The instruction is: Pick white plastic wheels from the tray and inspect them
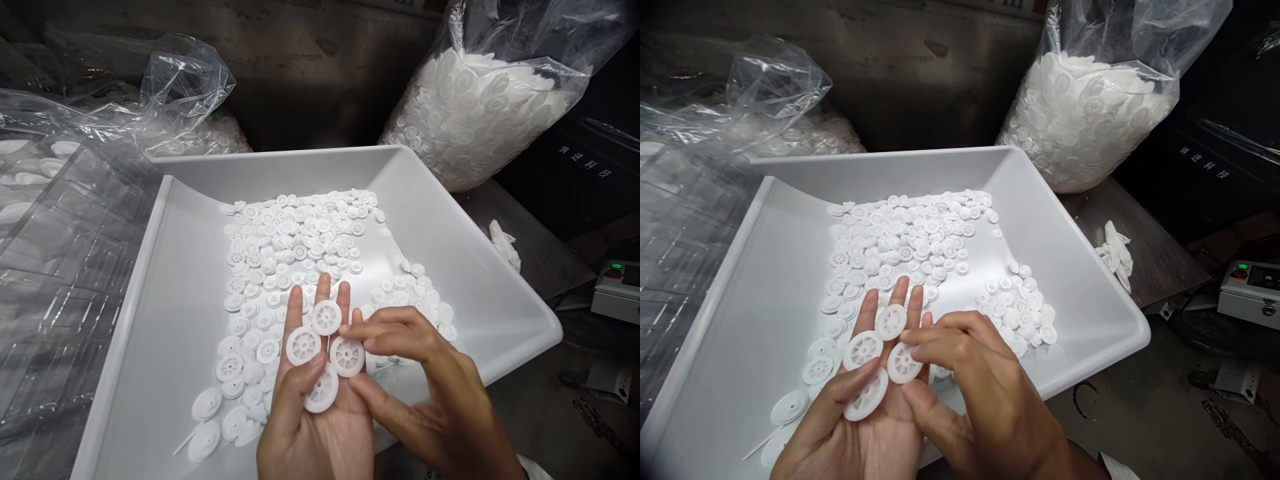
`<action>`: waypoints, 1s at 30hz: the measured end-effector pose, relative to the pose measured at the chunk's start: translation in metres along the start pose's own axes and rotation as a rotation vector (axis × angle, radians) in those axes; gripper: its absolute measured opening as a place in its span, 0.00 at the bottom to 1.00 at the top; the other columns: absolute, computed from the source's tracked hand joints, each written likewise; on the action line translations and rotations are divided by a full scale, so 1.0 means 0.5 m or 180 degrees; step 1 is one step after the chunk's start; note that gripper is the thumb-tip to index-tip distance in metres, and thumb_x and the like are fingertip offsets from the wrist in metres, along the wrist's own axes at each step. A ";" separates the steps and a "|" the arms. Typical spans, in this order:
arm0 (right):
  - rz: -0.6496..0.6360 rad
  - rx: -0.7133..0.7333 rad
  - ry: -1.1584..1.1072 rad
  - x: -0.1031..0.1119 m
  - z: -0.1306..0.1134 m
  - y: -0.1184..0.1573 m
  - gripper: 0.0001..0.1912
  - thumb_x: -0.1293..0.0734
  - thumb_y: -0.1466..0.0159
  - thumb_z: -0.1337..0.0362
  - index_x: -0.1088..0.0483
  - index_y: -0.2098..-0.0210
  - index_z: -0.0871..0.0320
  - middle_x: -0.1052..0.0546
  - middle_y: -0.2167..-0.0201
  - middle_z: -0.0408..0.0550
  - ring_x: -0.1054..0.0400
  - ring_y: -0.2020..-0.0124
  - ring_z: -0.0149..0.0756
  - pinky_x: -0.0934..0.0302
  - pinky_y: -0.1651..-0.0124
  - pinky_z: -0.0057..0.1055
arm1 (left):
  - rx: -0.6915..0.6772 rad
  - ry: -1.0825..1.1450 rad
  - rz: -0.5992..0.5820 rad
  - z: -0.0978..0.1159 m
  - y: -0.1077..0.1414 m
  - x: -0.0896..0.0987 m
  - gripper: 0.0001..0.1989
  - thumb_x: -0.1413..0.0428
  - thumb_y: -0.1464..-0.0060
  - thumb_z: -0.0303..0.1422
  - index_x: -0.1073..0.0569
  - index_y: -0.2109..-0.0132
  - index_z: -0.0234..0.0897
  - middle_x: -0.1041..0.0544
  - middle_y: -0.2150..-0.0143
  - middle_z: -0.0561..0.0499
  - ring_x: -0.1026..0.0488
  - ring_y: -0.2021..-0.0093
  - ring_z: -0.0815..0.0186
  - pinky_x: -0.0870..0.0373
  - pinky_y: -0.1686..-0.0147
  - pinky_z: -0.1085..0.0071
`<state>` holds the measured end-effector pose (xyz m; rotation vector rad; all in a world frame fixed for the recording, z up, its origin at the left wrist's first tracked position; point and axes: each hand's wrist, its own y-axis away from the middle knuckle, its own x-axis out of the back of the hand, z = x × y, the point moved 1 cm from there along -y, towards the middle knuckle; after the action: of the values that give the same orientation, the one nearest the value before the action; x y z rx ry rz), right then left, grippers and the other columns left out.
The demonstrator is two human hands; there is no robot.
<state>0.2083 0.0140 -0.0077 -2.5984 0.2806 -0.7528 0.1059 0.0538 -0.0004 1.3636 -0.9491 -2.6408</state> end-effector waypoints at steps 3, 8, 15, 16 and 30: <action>0.0022 -0.0157 -0.0091 0.001 0.003 0.001 0.23 0.31 0.40 0.76 0.38 0.49 0.53 0.23 0.53 0.46 0.33 0.48 0.38 0.33 0.46 0.39 | 0.0018 0.0041 0.0000 0.001 0.000 0.002 0.27 0.50 0.44 0.25 0.34 0.38 0.47 0.28 0.38 0.52 0.35 0.38 0.62 0.63 0.33 0.58; 0.0042 -0.0219 -0.0039 0.003 0.003 0.005 0.27 0.30 0.41 0.76 0.39 0.46 0.55 0.25 0.53 0.45 0.34 0.47 0.37 0.36 0.43 0.37 | 0.0028 0.0117 -0.0076 0.002 0.001 0.001 0.27 0.51 0.43 0.23 0.33 0.38 0.46 0.29 0.38 0.53 0.34 0.38 0.64 0.62 0.33 0.61; 0.0112 -0.0415 -0.0155 0.003 0.000 0.010 0.30 0.29 0.42 0.75 0.40 0.44 0.52 0.27 0.52 0.44 0.33 0.48 0.35 0.37 0.42 0.34 | -0.0066 0.0357 -0.0037 0.001 0.005 -0.019 0.31 0.55 0.43 0.22 0.42 0.33 0.42 0.29 0.38 0.48 0.36 0.37 0.60 0.46 0.35 0.61; 0.0126 -0.0429 -0.0197 0.002 -0.001 0.010 0.30 0.28 0.42 0.75 0.41 0.44 0.52 0.27 0.52 0.45 0.33 0.48 0.35 0.37 0.42 0.35 | -0.0080 0.0340 -0.0017 0.001 0.005 -0.021 0.31 0.55 0.43 0.22 0.42 0.33 0.43 0.29 0.38 0.48 0.37 0.36 0.60 0.46 0.35 0.61; 0.0182 0.0431 -0.0166 0.018 -0.008 0.007 0.22 0.43 0.30 0.65 0.54 0.80 0.56 0.55 0.83 0.37 0.56 0.83 0.28 0.54 0.76 0.31 | 0.0196 0.0696 0.0107 0.005 0.000 0.001 0.23 0.54 0.41 0.30 0.30 0.40 0.42 0.24 0.43 0.48 0.29 0.43 0.59 0.31 0.44 0.63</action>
<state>0.2134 0.0071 -0.0022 -2.4674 0.2773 -0.6597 0.1039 0.0548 0.0003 1.5938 -1.0213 -2.3943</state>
